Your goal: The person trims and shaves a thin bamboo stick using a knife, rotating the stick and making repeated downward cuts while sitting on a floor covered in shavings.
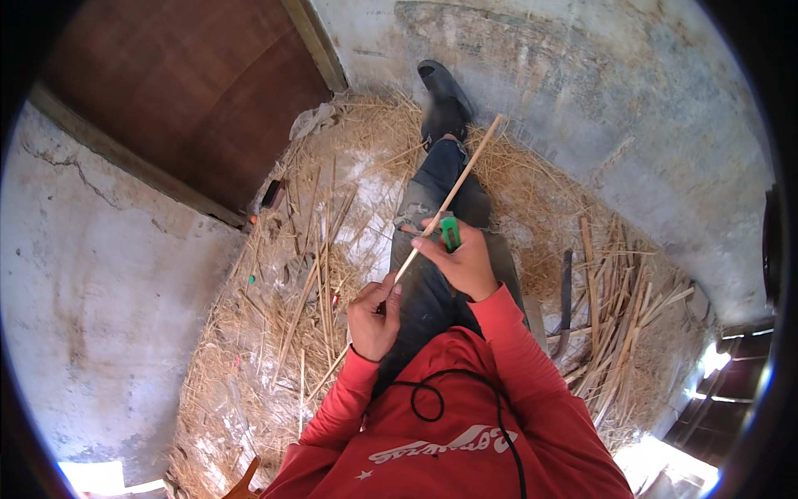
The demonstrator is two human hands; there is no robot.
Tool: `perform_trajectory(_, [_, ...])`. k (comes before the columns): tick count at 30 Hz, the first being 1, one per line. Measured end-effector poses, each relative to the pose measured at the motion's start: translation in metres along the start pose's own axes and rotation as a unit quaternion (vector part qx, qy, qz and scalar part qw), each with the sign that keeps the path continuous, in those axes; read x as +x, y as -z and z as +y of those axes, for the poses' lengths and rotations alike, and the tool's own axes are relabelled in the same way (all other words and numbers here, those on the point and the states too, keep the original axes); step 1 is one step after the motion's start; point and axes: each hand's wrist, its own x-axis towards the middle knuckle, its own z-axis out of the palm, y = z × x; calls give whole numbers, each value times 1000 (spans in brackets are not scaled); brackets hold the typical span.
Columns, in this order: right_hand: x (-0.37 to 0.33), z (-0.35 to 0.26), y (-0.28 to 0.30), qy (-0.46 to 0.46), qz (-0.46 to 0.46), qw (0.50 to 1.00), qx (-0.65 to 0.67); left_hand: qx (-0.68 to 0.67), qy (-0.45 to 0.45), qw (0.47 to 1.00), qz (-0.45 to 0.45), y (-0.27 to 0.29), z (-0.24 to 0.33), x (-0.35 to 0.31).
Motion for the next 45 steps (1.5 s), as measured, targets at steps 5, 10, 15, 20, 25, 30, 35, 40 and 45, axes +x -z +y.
perform_trajectory(5, [6, 10, -9, 62, -9, 997, 37, -12, -10, 1000, -15, 3, 2, 1])
perform_trajectory(10, [7, 9, 5, 6, -26, 1000, 6, -29, 40, 997, -66, 7, 3, 1])
perform_trajectory(15, [1, 18, 4, 30, -21, 999, 19, -50, 57, 993, -87, 3, -2, -1])
perform_trajectory(20, [1, 13, 3, -33, -4, 997, 74, -48, 87, 988, -121, 10, 1, -3])
perform_trajectory(25, [21, 23, 16, -120, 103, 971, 180, -157, 181, 949, -206, 29, -27, -14])
perform_trajectory(30, [10, 78, 11, -80, 53, 988, -121, -78, 71, 984, -144, 9, -83, -31])
perform_trajectory(35, [-44, 96, -24, -94, -112, 950, -277, 115, 55, 984, -124, -6, -80, -23])
perform_trajectory(40, [-58, 75, -39, -57, -155, 911, -378, 120, 32, 987, -106, -12, -85, -22])
perform_trajectory(45, [-67, 78, -38, -51, -162, 903, -395, 139, 34, 982, -125, -14, -87, -25])
